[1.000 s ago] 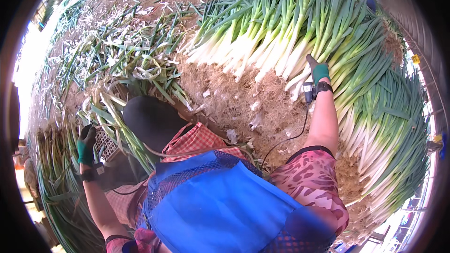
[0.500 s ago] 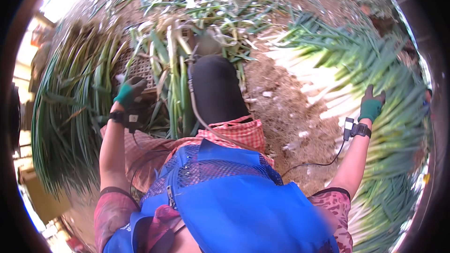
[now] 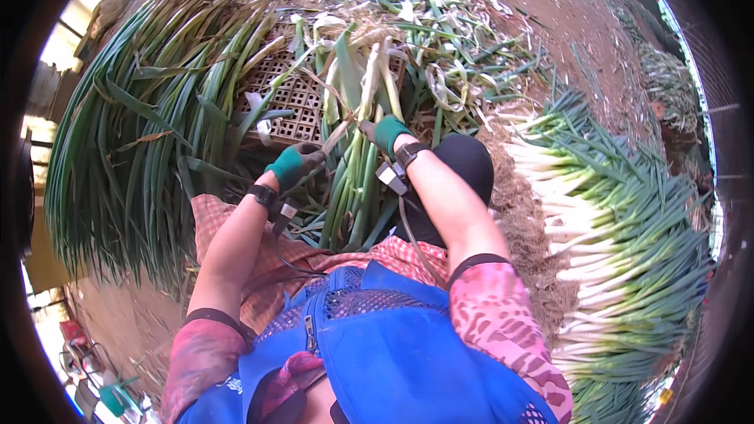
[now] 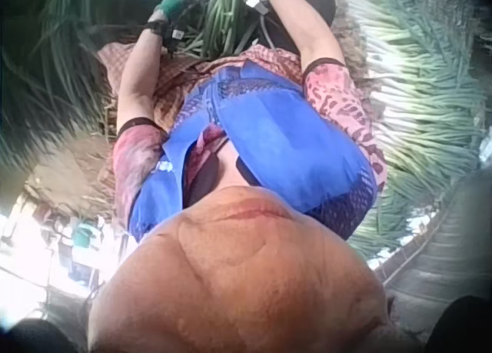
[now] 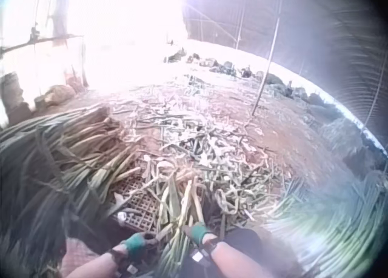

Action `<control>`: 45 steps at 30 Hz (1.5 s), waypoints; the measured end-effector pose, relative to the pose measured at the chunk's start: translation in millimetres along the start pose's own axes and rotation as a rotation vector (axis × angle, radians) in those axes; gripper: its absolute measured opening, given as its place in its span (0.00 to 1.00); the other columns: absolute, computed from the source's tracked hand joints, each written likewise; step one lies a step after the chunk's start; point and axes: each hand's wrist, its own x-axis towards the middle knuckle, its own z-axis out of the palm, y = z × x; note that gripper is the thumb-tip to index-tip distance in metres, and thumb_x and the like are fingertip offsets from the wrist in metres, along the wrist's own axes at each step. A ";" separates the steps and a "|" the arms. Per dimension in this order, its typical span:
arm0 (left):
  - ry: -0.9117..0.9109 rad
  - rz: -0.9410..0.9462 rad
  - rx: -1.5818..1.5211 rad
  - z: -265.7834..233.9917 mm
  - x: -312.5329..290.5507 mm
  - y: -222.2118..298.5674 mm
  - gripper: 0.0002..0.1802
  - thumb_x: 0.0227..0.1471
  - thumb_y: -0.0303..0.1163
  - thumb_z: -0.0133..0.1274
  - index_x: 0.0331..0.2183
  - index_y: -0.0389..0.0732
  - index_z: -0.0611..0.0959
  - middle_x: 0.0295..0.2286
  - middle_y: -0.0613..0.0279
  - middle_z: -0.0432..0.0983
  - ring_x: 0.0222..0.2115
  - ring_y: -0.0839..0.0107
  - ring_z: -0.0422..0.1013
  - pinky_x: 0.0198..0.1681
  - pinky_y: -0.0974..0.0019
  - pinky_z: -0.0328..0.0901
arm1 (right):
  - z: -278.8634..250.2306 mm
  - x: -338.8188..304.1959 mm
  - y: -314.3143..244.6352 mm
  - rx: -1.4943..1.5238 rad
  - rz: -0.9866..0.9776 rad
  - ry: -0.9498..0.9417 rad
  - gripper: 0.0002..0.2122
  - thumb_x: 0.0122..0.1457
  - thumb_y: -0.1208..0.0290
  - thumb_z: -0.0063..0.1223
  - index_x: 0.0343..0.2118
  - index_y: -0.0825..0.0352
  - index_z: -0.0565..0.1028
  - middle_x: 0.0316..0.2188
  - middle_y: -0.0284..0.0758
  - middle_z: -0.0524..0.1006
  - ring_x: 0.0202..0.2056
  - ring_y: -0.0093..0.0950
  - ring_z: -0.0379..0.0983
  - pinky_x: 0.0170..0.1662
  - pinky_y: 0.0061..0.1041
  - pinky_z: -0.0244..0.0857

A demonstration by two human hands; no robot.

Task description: Trimming and cleaning harvested leeks manually.

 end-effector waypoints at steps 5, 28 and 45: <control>0.010 -0.124 0.142 19.2 6.2 6.2 0.31 0.48 0.46 0.60 0.45 0.30 0.76 0.35 0.54 0.77 0.33 0.69 0.73 0.37 0.67 0.69 | 54.7 25.5 14.6 0.239 0.263 0.292 0.37 0.53 0.42 0.49 0.48 0.80 0.69 0.42 0.57 0.75 0.46 0.45 0.73 0.48 0.37 0.66; 0.464 0.142 -0.205 -47.3 -6.9 30.1 0.31 0.51 0.55 0.52 0.37 0.31 0.77 0.29 0.51 0.76 0.29 0.67 0.73 0.35 0.63 0.68 | 17.0 16.2 -73.0 0.223 -0.903 0.078 0.14 0.60 0.62 0.49 0.41 0.68 0.77 0.38 0.45 0.78 0.35 0.36 0.75 0.42 0.28 0.68; 0.618 -0.086 0.552 -83.5 -32.6 54.9 0.26 0.45 0.42 0.54 0.38 0.27 0.78 0.28 0.39 0.78 0.32 0.50 0.76 0.36 0.55 0.70 | 44.7 0.3 -103.7 0.580 -0.588 0.053 0.14 0.60 0.62 0.52 0.36 0.71 0.70 0.25 0.40 0.75 0.28 0.27 0.70 0.32 0.30 0.66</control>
